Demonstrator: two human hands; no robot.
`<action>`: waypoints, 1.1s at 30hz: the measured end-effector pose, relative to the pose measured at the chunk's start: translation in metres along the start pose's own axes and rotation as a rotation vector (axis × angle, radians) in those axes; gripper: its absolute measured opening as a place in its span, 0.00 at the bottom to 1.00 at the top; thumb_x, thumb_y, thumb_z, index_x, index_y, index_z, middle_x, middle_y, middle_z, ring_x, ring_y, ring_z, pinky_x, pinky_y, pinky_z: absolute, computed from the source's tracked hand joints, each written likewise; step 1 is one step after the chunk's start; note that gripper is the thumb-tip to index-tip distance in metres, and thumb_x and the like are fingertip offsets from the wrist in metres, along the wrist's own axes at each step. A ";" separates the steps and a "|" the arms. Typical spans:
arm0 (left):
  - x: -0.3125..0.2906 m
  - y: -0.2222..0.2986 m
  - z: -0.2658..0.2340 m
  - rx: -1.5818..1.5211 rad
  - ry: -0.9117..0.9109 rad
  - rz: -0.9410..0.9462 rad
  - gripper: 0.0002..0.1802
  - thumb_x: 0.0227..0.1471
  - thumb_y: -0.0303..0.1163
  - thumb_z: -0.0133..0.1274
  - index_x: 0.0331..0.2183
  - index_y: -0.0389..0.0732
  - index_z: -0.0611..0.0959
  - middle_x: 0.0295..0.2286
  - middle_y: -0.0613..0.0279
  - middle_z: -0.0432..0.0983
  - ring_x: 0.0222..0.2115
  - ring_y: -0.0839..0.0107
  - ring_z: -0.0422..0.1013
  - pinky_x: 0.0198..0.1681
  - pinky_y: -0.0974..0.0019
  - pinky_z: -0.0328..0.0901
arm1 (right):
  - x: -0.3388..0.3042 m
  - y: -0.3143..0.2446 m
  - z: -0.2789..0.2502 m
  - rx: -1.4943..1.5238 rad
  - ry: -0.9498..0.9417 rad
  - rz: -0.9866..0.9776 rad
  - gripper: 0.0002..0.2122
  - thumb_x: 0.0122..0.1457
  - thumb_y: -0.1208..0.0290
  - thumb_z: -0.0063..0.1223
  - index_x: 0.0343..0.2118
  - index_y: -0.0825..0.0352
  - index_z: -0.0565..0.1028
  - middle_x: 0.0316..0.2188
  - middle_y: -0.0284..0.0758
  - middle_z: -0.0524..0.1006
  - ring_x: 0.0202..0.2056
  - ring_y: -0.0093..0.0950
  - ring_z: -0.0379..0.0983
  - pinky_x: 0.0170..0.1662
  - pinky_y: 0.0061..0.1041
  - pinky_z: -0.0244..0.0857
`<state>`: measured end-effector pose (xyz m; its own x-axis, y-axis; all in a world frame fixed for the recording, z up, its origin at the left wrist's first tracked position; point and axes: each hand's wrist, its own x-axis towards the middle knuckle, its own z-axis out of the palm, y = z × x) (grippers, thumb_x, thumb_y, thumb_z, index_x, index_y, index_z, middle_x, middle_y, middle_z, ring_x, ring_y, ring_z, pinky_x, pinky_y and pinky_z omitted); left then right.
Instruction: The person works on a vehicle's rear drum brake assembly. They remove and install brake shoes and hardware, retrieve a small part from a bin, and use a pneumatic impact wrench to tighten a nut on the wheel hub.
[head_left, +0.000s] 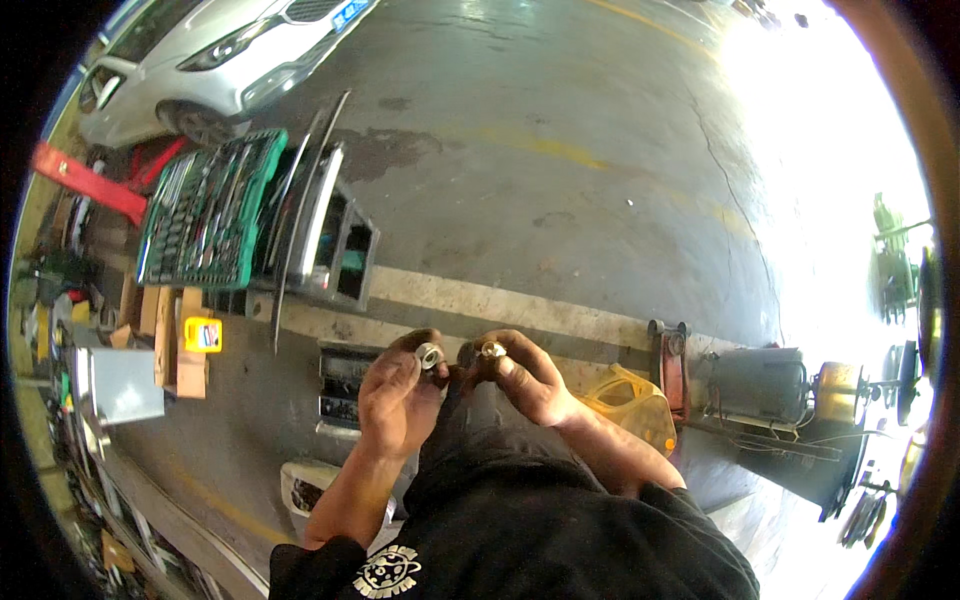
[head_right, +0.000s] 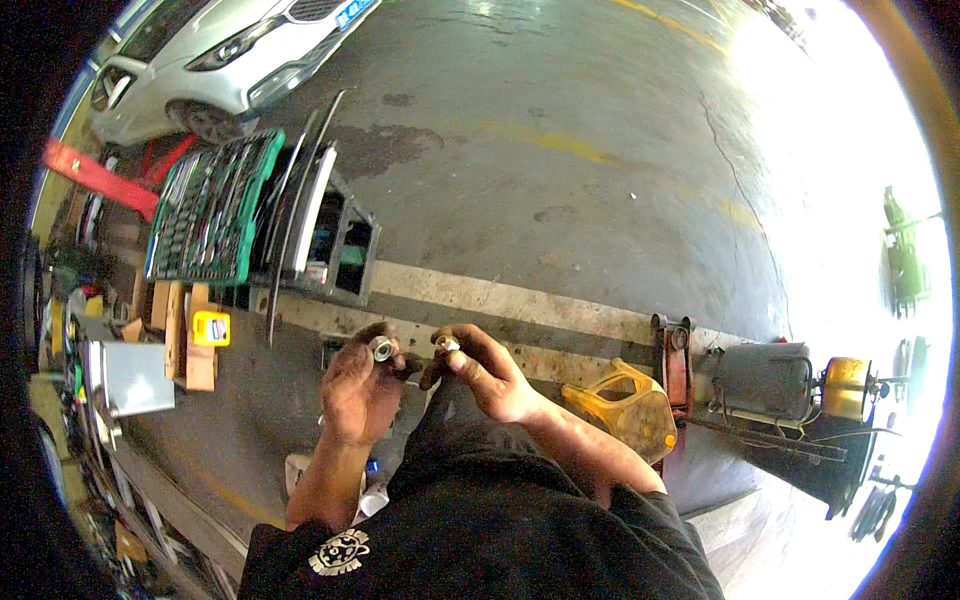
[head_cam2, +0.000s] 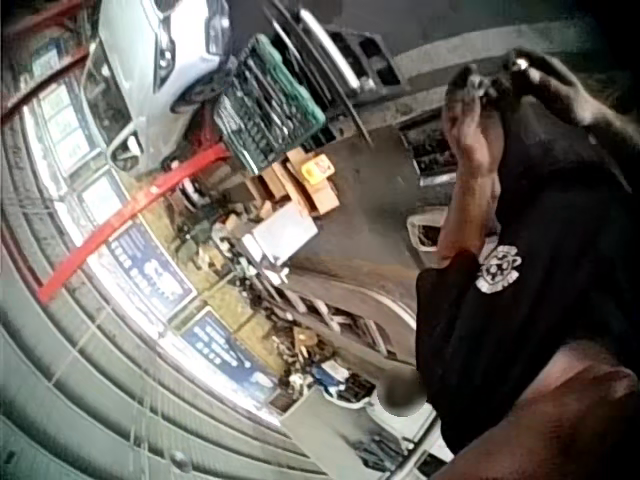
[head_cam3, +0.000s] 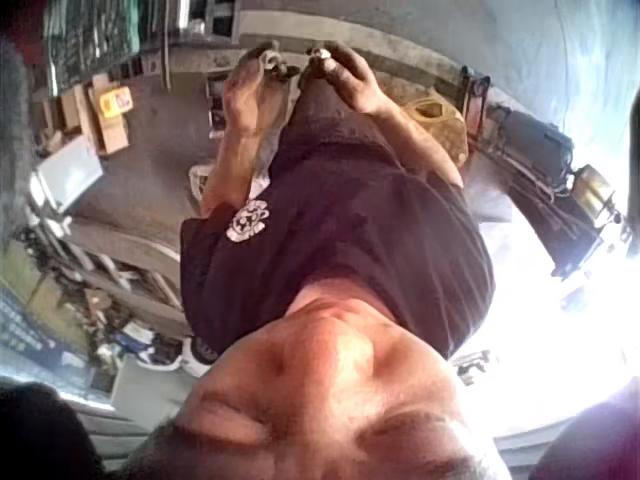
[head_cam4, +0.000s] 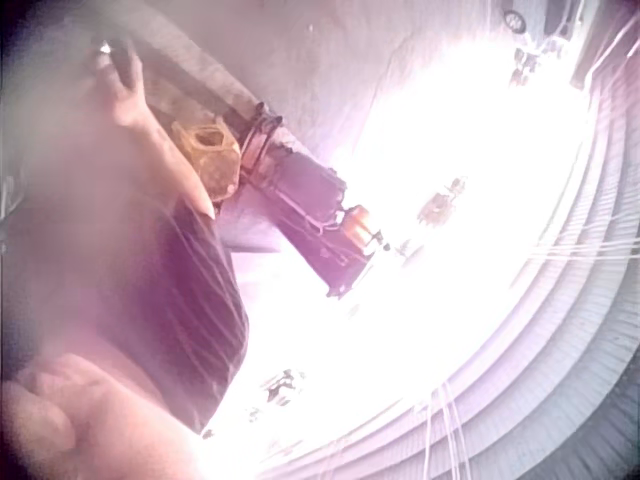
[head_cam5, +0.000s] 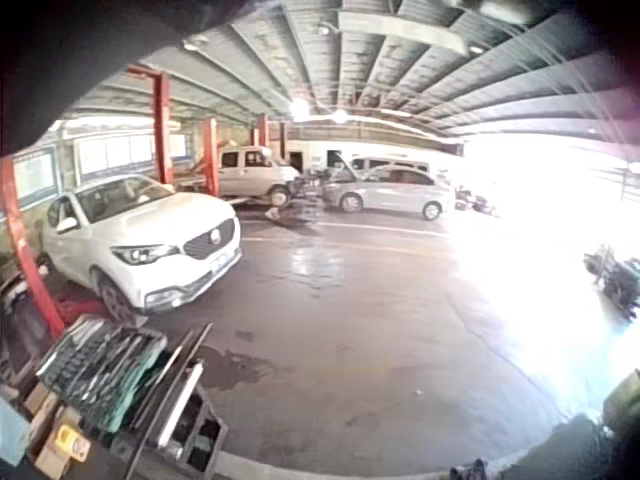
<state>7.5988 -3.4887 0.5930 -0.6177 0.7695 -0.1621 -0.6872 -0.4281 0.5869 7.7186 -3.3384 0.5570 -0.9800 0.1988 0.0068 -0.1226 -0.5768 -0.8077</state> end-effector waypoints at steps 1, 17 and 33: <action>0.025 -0.008 -0.002 -0.049 0.019 -0.055 0.16 0.59 0.32 0.43 0.44 0.31 0.74 0.34 0.55 0.75 0.36 0.67 0.70 0.43 0.63 0.65 | 0.010 -0.008 -0.017 -0.042 0.038 0.021 0.17 0.65 0.66 0.41 0.49 0.74 0.63 0.38 0.39 0.72 0.41 0.29 0.71 0.47 0.30 0.63; 0.507 0.001 0.104 -0.035 -0.122 -0.415 0.13 0.58 0.31 0.45 0.41 0.33 0.77 0.33 0.59 0.76 0.35 0.66 0.72 0.44 0.58 0.67 | 0.312 -0.237 -0.241 -0.957 0.498 -0.169 0.17 0.55 0.71 0.56 0.45 0.71 0.68 0.36 0.45 0.76 0.37 0.36 0.77 0.38 0.31 0.71; 0.982 -0.024 0.224 0.074 -0.053 -0.343 0.12 0.57 0.34 0.49 0.40 0.37 0.78 0.31 0.62 0.75 0.33 0.69 0.70 0.42 0.61 0.65 | 0.640 -0.445 -0.591 -0.010 0.426 0.049 0.15 0.55 0.78 0.43 0.46 0.74 0.66 0.34 0.40 0.74 0.37 0.27 0.72 0.42 0.28 0.66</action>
<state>7.0940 -2.6162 0.5978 -0.3336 0.8871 -0.3191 -0.8204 -0.1065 0.5617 7.2383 -2.4858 0.5721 -0.8320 0.4820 -0.2746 -0.0737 -0.5866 -0.8065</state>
